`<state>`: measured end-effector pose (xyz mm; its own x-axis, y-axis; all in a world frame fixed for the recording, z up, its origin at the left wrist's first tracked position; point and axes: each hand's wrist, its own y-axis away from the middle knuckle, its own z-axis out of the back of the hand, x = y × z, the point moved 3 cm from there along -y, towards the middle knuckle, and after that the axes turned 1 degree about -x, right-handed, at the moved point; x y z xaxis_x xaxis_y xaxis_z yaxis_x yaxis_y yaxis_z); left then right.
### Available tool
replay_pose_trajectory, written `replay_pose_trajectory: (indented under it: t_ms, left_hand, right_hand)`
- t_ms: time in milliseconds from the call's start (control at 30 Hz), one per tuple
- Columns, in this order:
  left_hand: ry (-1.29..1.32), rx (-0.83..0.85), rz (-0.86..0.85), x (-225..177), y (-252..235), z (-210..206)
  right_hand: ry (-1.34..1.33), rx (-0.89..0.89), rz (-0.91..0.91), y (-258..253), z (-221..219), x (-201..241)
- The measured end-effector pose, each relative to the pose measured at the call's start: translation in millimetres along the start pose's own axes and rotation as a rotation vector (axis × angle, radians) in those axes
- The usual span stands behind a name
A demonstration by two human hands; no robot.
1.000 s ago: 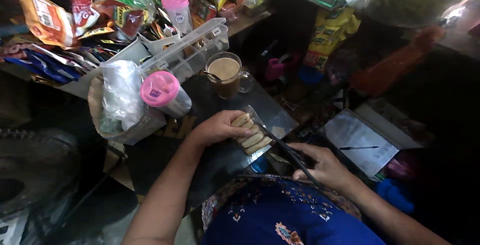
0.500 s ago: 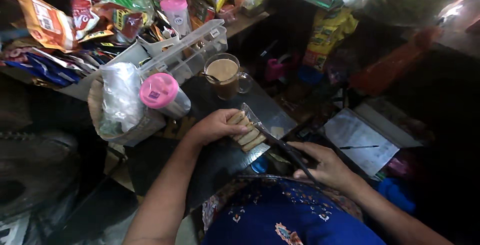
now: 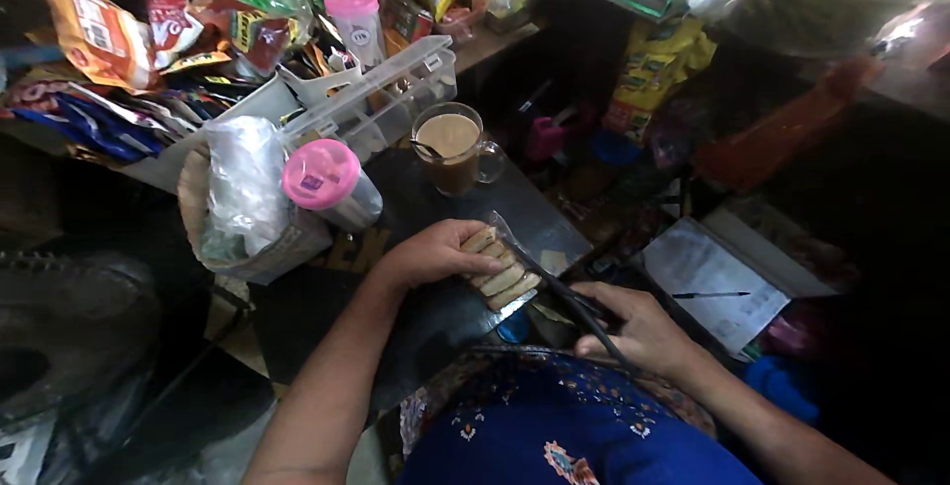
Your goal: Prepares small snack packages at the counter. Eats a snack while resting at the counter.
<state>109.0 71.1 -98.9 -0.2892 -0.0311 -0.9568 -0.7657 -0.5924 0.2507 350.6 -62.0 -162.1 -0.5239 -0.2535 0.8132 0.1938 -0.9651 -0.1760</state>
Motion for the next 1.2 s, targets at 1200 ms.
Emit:
replay_pose_trajectory:
  t_ms: [1200]
  left_hand:
    - [0.296,0.19,-0.393,13.4,-10.7,-20.1]
  right_hand:
    - [-0.837,0.254,-0.065,14.5,11.2,14.0]
